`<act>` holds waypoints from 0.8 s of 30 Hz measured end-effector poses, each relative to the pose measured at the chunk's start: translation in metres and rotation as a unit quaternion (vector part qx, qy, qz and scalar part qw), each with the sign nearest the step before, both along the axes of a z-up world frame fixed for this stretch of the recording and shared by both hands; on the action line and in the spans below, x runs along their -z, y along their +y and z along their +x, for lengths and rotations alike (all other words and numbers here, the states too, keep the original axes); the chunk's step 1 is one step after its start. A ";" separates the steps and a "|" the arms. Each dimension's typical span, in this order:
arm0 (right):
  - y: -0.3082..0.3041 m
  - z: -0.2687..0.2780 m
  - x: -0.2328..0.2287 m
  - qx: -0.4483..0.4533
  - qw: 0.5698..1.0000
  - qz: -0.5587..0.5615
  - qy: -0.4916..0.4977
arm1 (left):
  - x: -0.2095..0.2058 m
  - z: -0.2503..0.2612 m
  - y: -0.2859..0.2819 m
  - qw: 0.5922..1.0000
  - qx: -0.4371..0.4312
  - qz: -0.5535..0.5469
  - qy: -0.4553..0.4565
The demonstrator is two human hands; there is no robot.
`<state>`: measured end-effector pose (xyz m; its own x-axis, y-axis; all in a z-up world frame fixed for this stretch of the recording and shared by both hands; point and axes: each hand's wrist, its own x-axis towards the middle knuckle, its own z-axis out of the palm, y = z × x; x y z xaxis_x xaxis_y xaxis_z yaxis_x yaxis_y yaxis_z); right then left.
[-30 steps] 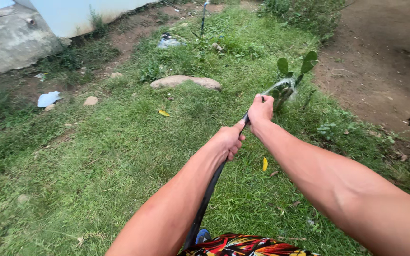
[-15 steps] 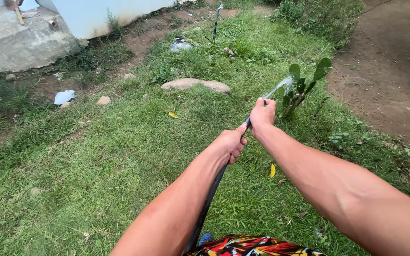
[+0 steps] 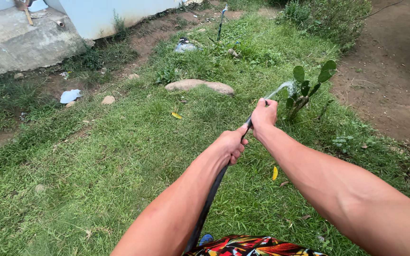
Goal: The person uses a garden hose to water a grassy yard and several plants, including a cactus and a croton. They move around the yard, directing the water stream to different areas and plants.
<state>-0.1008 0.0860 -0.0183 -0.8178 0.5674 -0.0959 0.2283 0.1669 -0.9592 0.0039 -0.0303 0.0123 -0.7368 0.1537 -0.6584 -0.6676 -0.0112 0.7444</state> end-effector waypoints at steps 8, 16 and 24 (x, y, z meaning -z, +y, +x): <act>-0.002 -0.009 0.004 -0.001 1.000 0.020 0.017 | 0.003 -0.006 -0.001 1.000 0.000 -0.010 0.012; 0.005 0.000 0.003 -0.005 1.000 0.006 0.005 | 0.004 -0.001 0.006 1.000 0.004 -0.024 0.009; 0.025 0.003 0.006 0.009 1.000 -0.014 0.010 | -0.001 0.003 0.021 1.000 0.015 -0.026 0.009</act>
<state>-0.0981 0.1106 -0.0239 -0.8089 0.5800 -0.0957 0.2115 0.1353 -0.9680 0.0068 -0.0090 0.0135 -0.7435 0.1419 -0.6535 -0.6542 0.0482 0.7548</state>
